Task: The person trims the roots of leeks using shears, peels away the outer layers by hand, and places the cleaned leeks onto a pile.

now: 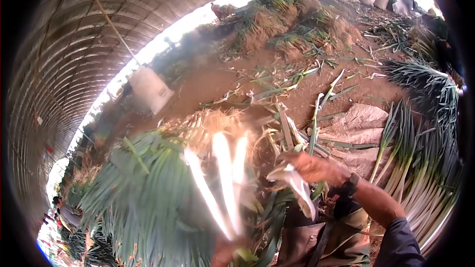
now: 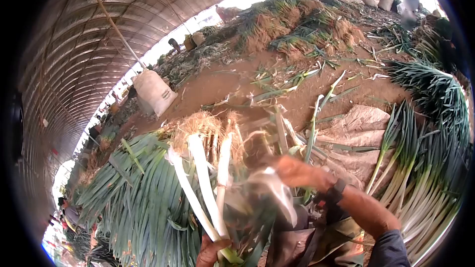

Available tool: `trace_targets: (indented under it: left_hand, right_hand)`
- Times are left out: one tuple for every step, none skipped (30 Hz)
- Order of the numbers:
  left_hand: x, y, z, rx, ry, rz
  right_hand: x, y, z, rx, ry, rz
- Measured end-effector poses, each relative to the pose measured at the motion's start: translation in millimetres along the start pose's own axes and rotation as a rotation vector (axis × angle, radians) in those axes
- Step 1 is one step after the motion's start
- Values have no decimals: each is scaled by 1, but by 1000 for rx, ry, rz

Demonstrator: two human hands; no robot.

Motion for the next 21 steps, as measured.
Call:
trace_targets:
  left_hand:
    - [-2,2,-4,-48,-16,-5]
    - [-5,5,-9,-96,-32,-8]
    - [-8,12,-18,-73,-18,-41]
    - [-11,24,-29,-49,-3,-73]
    - [-11,29,-34,-27,13,-104]
    - [-6,16,-10,23,-38,13]
    - [3,-15,35,74,-89,129]
    - [7,-32,64,122,-140,244]
    - [6,-33,67,80,-161,215]
    - [3,-33,69,38,-183,185]
    - [0,-31,71,-4,-205,155]
    - [-4,-29,72,-47,-228,124]
    - [-8,-28,73,-92,-253,93]
    - [-13,-26,70,-104,-258,157]
    - [-19,-27,64,-116,-263,221]
    - [-21,-27,62,-128,-264,283]
    - [-21,-65,123,-107,-189,255]
    - [-24,-57,114,-75,-210,229]
    - [-27,-50,103,-58,-222,195]
    - [-34,-45,92,-42,-229,159]
    - [-34,-43,89,-36,-236,136]
  right_hand:
    - [5,8,-17,6,25,-6]
    - [15,12,-35,-99,152,-94]
    - [28,18,-50,-1,203,-129]
    - [34,25,-61,-1,256,-155]
    - [40,33,-68,-126,342,-174]
    - [47,38,-74,-282,411,-183]
    - [54,44,-77,-415,424,-183]
    - [65,36,-88,-640,231,-182]
    - [74,28,-99,-909,27,-230]
    - [80,20,-111,-1153,-165,-327]
    - [84,17,-104,-1210,-226,-413]
    - [98,7,-103,-1241,-76,-539]
    - [112,-1,-99,-1266,85,-653]
    - [123,-36,-109,-983,62,-556]
    - [134,-76,-112,-700,41,-456]
    - [140,-94,-101,-507,-69,-427]
    - [146,-111,-88,-318,-175,-381]
    - [143,-115,-64,-211,-366,-411]
    - [139,-121,-40,-103,-557,-438]
    - [136,-115,-20,-268,-513,-575]
    - [133,-108,0,-430,-451,-708]
Point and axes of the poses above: each hand's wrist, its own x-axis towards the middle knuckle, its own y-axis out of the palm, z = x × y, the point moved 5 cm from there along x, towards the middle knuckle, and after that the axes turned 7 degrees about y, right-handed, at the moved point
